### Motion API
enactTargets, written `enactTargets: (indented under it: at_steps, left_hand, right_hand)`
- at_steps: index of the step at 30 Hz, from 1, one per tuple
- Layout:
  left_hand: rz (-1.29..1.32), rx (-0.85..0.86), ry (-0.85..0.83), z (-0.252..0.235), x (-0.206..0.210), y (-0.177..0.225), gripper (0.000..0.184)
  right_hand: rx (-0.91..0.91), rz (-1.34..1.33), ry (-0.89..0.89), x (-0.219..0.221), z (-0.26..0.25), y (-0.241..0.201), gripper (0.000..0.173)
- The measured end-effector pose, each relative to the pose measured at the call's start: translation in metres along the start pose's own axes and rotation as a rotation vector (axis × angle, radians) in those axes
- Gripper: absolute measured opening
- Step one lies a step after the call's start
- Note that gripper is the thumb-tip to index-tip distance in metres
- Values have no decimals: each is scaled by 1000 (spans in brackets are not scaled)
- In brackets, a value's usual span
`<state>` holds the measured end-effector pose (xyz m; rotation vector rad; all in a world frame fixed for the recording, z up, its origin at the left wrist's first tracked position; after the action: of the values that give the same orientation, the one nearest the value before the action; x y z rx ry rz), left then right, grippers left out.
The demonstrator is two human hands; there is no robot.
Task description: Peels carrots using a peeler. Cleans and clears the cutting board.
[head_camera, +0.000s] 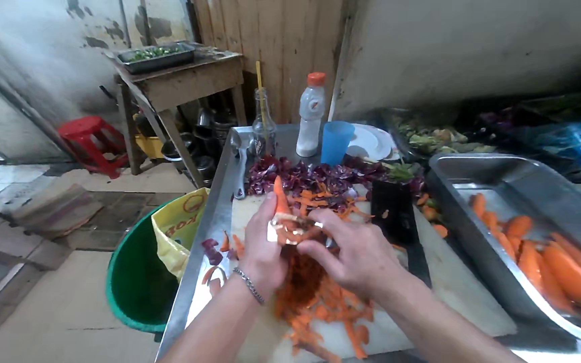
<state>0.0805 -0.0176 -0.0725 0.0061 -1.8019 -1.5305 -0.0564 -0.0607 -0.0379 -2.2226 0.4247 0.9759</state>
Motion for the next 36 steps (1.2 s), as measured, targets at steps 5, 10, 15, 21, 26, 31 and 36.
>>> enactTargets:
  at_steps: [5,10,15,21,26,31,36]
  left_hand:
    - [1,1,-94,5,12,-1,53]
    - [78,-2,-119,3,3,-3,41]
    - [-5,-71,-207,4,6,-9,56]
    - [-26,-30,-255,9,9,-7,53]
    - [-119,32,-271,7,8,-5,52]
    - [-149,17,-292,15,13,-4,50]
    - [-213,20,-327,16,16,-5,46]
  right_hand:
    - [80,-74,-15,-13,1,11,52]
    - [-54,-100,-54,0,5,-7,50]
    - [18,-59,-25,-6,-2,9,47]
    - [37,-136,-96,-12,1,9,48]
    - [-1,-106,-119,-7,-2,9,50]
    - [27,-104,-65,-12,-7,22,46]
    - [95,-55,16,-16,-14,38,48]
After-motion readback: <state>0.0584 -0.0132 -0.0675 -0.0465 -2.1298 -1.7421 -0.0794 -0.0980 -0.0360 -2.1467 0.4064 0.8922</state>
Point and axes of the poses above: each hand's wrist, its own z-axis away from the middle knuckle, its own x-axis out of the palm, y = z × x, the point moved 6 cm from there along -z, towards the middle knuckle, and after that the axes turned 15 degrees about x, right-handed, at the moved point
